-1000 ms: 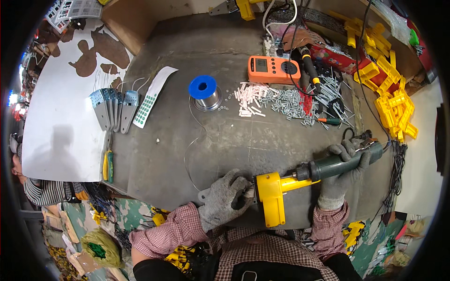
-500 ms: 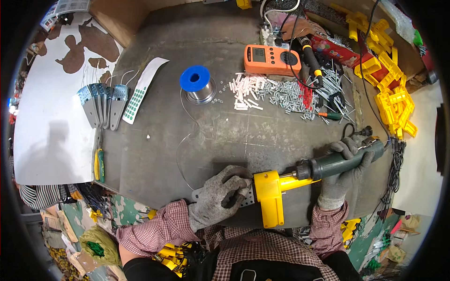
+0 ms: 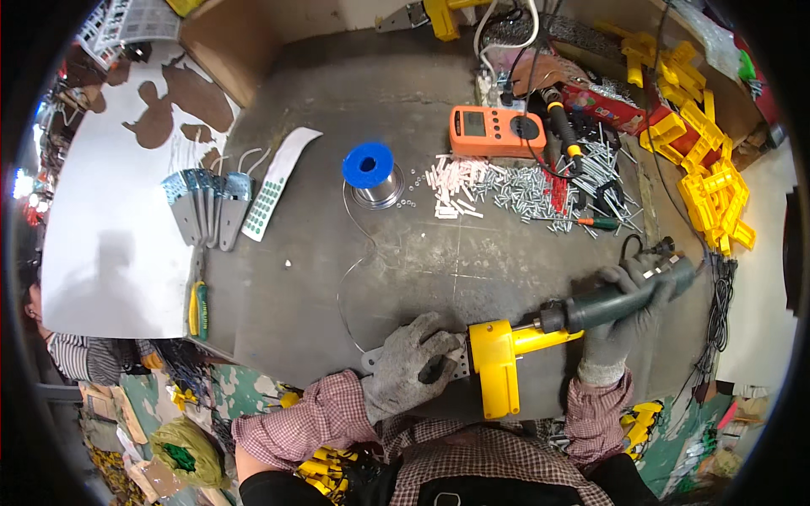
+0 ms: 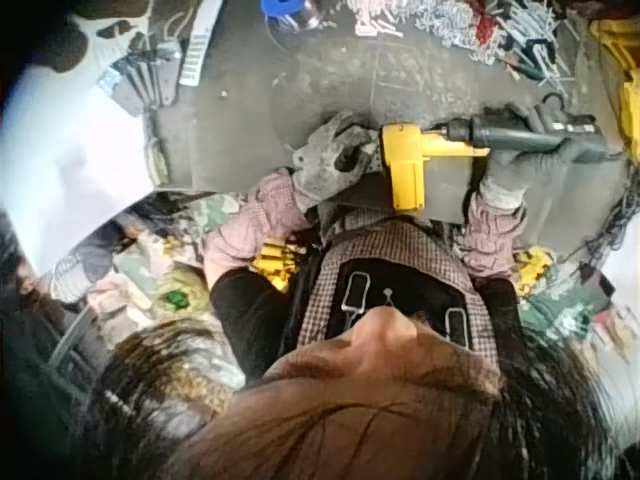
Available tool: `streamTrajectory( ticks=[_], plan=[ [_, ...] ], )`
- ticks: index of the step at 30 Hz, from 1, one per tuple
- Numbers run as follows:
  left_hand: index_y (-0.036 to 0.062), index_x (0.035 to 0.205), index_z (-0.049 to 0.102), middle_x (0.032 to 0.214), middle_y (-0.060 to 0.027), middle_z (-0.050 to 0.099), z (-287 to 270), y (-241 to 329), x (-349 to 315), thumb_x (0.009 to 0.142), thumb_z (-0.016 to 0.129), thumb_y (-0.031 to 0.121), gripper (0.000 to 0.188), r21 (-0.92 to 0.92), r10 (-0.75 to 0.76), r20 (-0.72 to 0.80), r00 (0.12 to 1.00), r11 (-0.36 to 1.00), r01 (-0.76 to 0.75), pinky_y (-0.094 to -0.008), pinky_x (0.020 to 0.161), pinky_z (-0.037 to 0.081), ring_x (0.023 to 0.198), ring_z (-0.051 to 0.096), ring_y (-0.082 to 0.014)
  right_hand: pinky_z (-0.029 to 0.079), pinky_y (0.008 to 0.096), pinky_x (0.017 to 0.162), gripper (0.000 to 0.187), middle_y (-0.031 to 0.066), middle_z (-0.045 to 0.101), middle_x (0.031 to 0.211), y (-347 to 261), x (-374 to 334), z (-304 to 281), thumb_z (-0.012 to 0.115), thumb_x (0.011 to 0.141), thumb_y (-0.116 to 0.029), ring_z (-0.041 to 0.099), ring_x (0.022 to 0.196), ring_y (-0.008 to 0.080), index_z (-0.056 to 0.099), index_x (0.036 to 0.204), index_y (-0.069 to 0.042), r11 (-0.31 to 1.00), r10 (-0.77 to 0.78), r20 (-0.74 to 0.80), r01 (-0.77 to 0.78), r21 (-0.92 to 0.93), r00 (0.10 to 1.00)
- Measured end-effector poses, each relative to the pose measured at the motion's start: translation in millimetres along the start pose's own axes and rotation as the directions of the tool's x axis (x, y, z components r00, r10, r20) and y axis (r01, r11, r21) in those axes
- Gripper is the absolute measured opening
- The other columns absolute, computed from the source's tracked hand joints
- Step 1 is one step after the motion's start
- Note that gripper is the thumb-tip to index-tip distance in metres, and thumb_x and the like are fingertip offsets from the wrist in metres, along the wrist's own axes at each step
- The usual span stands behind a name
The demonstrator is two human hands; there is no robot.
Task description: The person assembles electronic components onto a yellow housing by attaching a metal plate with screws using a screwdriver, then soldering the electronic components with solder wire using a soldering iron.
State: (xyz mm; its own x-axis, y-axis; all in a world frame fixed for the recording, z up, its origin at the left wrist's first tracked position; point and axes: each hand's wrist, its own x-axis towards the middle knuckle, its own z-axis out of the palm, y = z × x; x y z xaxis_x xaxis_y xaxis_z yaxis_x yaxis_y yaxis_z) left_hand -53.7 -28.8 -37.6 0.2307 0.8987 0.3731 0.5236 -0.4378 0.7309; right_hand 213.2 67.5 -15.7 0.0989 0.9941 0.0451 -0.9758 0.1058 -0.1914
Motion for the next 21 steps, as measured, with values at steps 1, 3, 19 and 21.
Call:
streamTrajectory(
  ticks=[1,3,19,21],
  plan=[
    [0.004,0.096,0.059,0.097,-0.0153,0.063,-5,1,4,0.08,0.07,0.0,0.02,-0.051,-0.121,0.064,0.991,0.991,0.124,-0.039,0.073,0.053,0.088,0.065,-0.0302,0.046,0.0351,0.082,0.035,0.0031,0.058,0.093,-2,-2,0,0.061,0.097,-0.037,0.05,0.071,0.013,0.052,0.115,-0.009,0.981,0.012,-0.193,-0.049,-0.188,0.981],
    [0.0056,0.1,0.061,0.093,-0.0129,0.062,-18,0,21,0.082,0.07,0.001,0.02,-0.292,-0.168,0.179,0.969,0.932,0.215,-0.0356,0.074,0.052,0.087,0.063,-0.026,0.05,0.034,0.079,0.038,0.0073,0.064,0.117,-7,-4,0,0.062,0.095,-0.039,0.053,0.074,0.0133,0.052,0.12,-0.012,0.963,0.013,-0.138,-0.05,-0.265,0.99],
    [0.0009,0.09,0.068,0.081,-0.0203,0.067,-37,-77,137,0.076,0.066,0.011,0.017,0.909,-0.303,0.184,0.935,0.415,-0.044,-0.0453,0.063,0.056,0.073,0.069,-0.0346,0.045,0.0351,0.085,0.038,0.0073,0.06,0.093,-33,-32,-15,0.072,0.088,-0.033,0.053,0.07,0.0129,0.056,0.11,-0.007,0.99,-0.112,-0.052,0.116,0.081,0.992],
    [0.0019,0.089,0.068,0.083,-0.02,0.066,-39,-57,138,0.075,0.068,0.013,0.018,0.92,-0.299,0.176,0.938,0.39,-0.048,-0.0466,0.065,0.056,0.075,0.068,-0.0346,0.045,0.0347,0.084,0.039,0.007,0.06,0.093,-31,-32,-12,0.072,0.088,-0.034,0.053,0.07,0.0126,0.056,0.11,-0.007,0.992,-0.102,-0.034,0.104,0.066,0.994]
  ],
)
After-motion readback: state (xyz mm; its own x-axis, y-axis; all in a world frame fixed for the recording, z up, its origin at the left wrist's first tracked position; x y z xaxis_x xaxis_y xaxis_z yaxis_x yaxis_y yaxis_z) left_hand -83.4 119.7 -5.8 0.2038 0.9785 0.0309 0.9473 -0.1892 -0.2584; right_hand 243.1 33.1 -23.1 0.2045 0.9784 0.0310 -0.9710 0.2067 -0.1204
